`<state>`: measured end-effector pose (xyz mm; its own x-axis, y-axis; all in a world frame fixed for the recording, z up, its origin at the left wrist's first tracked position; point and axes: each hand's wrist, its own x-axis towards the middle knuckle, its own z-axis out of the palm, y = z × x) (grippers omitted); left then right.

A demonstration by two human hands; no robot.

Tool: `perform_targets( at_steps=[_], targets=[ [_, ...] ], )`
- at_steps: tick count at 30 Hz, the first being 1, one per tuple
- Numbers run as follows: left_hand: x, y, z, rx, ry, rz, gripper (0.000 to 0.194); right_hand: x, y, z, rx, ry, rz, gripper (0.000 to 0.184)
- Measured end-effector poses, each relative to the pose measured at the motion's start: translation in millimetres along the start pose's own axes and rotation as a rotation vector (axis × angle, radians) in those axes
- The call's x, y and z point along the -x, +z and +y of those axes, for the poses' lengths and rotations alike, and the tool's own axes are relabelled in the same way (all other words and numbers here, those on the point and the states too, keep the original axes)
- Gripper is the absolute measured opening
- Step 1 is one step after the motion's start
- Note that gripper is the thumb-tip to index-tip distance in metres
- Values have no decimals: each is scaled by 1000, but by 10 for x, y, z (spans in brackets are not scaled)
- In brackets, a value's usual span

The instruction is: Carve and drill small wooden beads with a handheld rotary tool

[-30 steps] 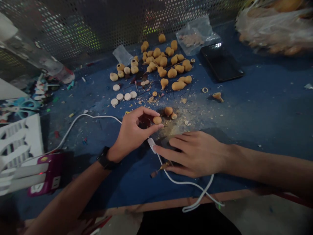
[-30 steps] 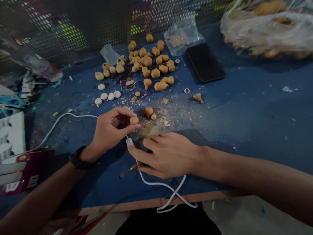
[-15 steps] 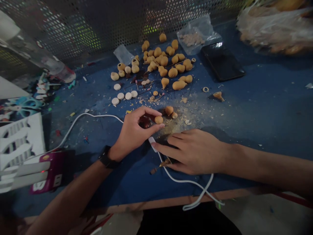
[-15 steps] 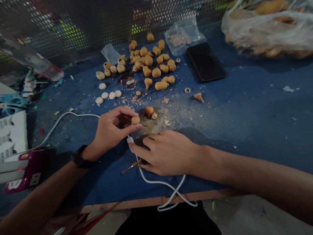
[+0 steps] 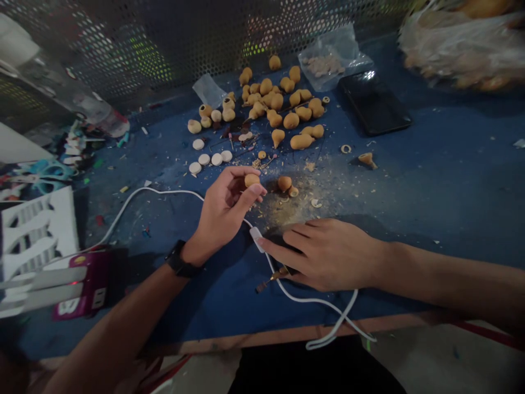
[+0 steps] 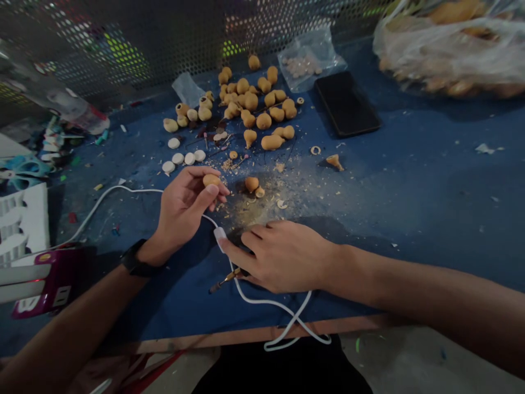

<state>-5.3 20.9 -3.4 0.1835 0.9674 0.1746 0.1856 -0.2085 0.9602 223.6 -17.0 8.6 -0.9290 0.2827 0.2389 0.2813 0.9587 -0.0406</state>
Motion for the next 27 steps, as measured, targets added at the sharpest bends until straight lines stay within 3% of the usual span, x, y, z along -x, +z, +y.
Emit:
perform_targets(
  at_steps=[6, 10, 15, 18, 27],
  targets=[
    [-3, 4, 9, 151, -7, 24, 35, 134, -26, 132, 239, -106, 180, 33],
    [-2, 7, 25, 175, 6, 36, 35, 196, -85, 281, 409, -6, 207, 28],
    [73, 62, 112, 202, 35, 6, 32, 201, -89, 356, 405, 89, 248, 26],
    [150, 129, 180, 283, -40, -68, 31, 196, -69, 345, 387, 98, 247, 30],
    [355, 319, 295, 384, -85, -74, 28, 144, -114, 201, 381, 2, 300, 30]
  ],
)
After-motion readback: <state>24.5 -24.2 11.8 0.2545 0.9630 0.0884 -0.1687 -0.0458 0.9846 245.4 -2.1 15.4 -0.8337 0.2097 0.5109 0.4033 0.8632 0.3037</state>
